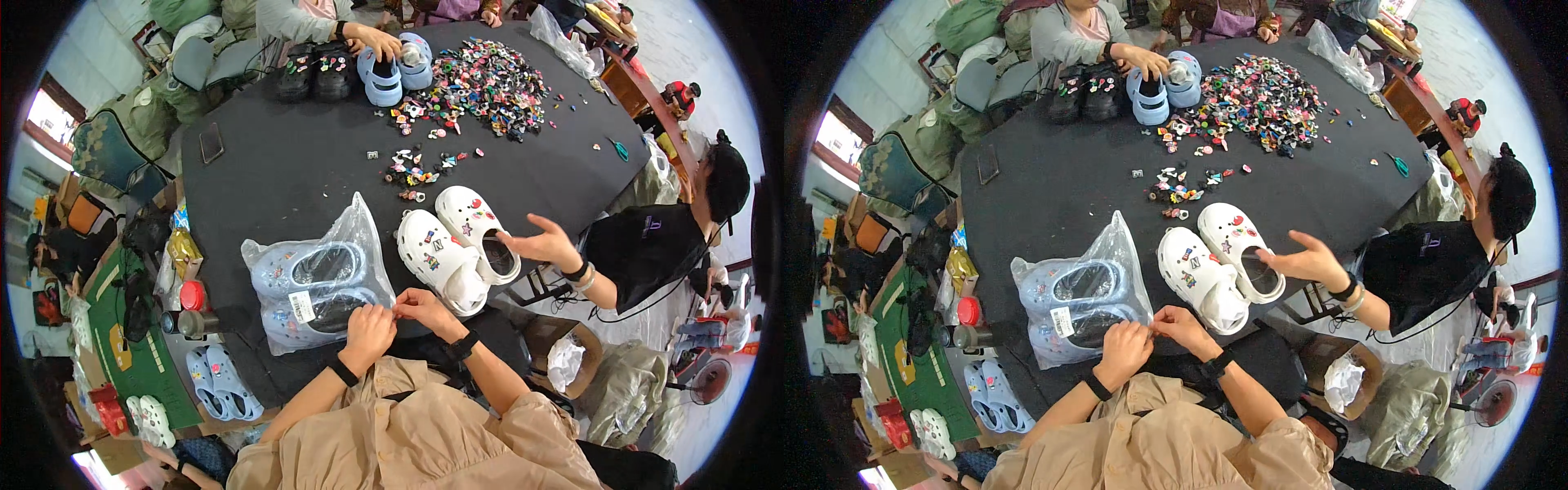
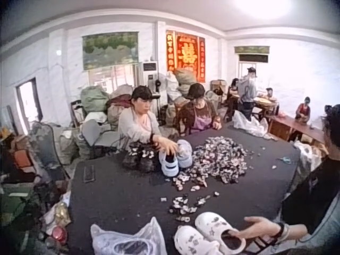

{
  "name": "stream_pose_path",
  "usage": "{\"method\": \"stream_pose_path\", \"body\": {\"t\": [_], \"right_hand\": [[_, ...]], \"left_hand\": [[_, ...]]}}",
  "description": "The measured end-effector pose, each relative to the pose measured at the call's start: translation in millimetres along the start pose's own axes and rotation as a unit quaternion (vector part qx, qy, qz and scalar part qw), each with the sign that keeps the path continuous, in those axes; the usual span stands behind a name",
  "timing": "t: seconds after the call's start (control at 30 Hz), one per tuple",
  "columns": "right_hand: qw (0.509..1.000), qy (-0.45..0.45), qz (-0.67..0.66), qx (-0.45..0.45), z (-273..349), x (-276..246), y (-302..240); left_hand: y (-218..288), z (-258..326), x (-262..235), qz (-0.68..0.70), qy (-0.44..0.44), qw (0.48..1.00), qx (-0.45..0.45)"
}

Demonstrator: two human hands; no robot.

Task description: Attaching decorative charms into the holes of foam clogs at a production station.

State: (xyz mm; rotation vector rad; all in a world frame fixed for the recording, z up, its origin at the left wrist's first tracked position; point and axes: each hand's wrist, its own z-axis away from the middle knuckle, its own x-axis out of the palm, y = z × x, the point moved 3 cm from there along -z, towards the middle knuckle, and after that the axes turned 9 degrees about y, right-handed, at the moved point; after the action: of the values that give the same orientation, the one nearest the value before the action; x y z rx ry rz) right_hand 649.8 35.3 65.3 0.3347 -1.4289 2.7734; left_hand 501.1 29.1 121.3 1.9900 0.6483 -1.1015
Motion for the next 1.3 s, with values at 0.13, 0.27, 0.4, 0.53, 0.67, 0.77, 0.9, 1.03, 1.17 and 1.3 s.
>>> {"method": "stream_pose_path", "body": {"t": [0.13,0.27,0.4,0.53,0.67,0.77,0.9,1.03,1.17,1.3], "right_hand": [[0.994,0.078,-0.022,-0.072,-17,9,-1],[0.978,0.174,-0.004,-0.115,-42,3,-25],[0.942,0.197,0.156,-0.223,-46,17,-51],[0.937,0.202,0.185,-0.220,-43,27,-67],[0.934,0.203,0.184,-0.231,-47,17,-62],[0.950,0.199,0.152,-0.186,-54,3,-60],[0.948,0.204,0.161,-0.186,-50,4,-72],[0.929,0.213,0.190,-0.235,-56,13,-74],[0.900,0.227,0.238,-0.287,-69,24,-96],[0.874,0.259,0.260,-0.319,-94,35,-127]], "left_hand": [[-7,3,-9,0.056,-0.018,0.998,-0.004],[-7,11,-21,0.114,-0.048,0.992,0.011],[-11,17,-26,0.144,-0.063,0.987,-0.028],[-14,17,-29,0.135,-0.095,0.986,-0.004],[-18,14,-27,0.159,-0.123,0.980,0.009],[-24,7,-31,0.240,-0.134,0.960,-0.058],[-44,8,-37,0.300,-0.120,0.930,-0.175],[-32,4,-36,0.248,-0.107,0.934,-0.233],[-17,3,-33,0.136,-0.191,0.962,-0.143],[-16,13,-23,0.094,-0.181,0.975,-0.086]]}}
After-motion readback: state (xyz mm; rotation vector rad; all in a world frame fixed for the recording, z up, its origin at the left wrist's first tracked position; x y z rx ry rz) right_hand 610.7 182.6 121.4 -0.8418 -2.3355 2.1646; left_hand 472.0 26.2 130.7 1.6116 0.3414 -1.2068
